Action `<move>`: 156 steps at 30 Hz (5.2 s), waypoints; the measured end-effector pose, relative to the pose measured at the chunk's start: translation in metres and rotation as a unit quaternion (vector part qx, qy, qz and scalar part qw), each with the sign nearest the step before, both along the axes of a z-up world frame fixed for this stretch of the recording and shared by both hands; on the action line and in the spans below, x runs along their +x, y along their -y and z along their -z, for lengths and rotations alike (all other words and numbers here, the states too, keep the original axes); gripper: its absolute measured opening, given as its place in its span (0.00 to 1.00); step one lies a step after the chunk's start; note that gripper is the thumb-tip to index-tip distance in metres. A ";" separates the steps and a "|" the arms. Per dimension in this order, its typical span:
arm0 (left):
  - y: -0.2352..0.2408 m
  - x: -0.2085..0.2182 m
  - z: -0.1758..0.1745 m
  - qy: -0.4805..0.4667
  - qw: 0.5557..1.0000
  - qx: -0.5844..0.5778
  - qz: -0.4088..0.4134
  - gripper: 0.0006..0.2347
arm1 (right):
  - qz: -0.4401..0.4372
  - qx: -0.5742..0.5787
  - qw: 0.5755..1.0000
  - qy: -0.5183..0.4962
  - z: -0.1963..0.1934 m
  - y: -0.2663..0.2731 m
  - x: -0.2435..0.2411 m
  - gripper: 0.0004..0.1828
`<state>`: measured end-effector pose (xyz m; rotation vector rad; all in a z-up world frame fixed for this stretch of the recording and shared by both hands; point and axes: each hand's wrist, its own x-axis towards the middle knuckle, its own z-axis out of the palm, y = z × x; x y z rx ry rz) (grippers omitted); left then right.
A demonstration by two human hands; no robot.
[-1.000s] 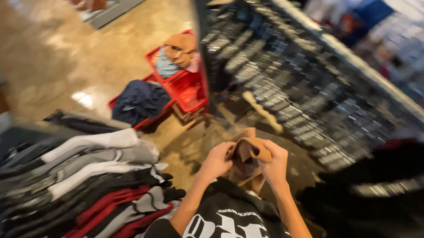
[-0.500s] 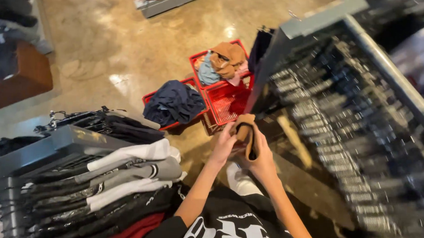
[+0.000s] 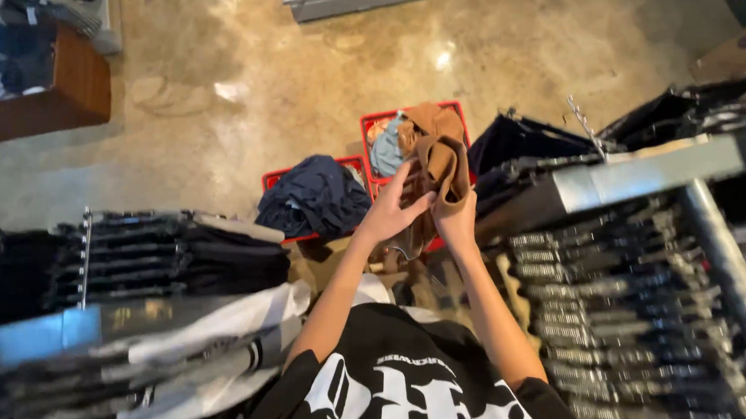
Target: The person browses a clothing rack in a store, selecting various garments including light blue, brown, and black items. They remove each item from the hanger, briefly hold it, and place it into a red shopping basket on the floor.
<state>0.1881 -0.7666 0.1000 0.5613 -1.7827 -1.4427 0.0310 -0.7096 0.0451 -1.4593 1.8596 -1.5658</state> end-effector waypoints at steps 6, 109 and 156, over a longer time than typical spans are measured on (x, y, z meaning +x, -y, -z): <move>0.094 -0.034 0.004 0.009 1.000 -0.013 -0.015 0.37 | -0.024 -0.045 0.994 0.096 -0.026 0.098 -0.022 0.18; -0.812 -0.099 0.008 0.031 0.704 0.214 0.676 0.14 | 0.517 -0.049 0.819 0.244 -0.060 -0.949 0.092 0.06; -0.826 -0.204 0.051 0.022 0.830 0.018 0.557 0.14 | 0.583 -0.066 0.784 0.204 -0.035 -0.881 0.017 0.19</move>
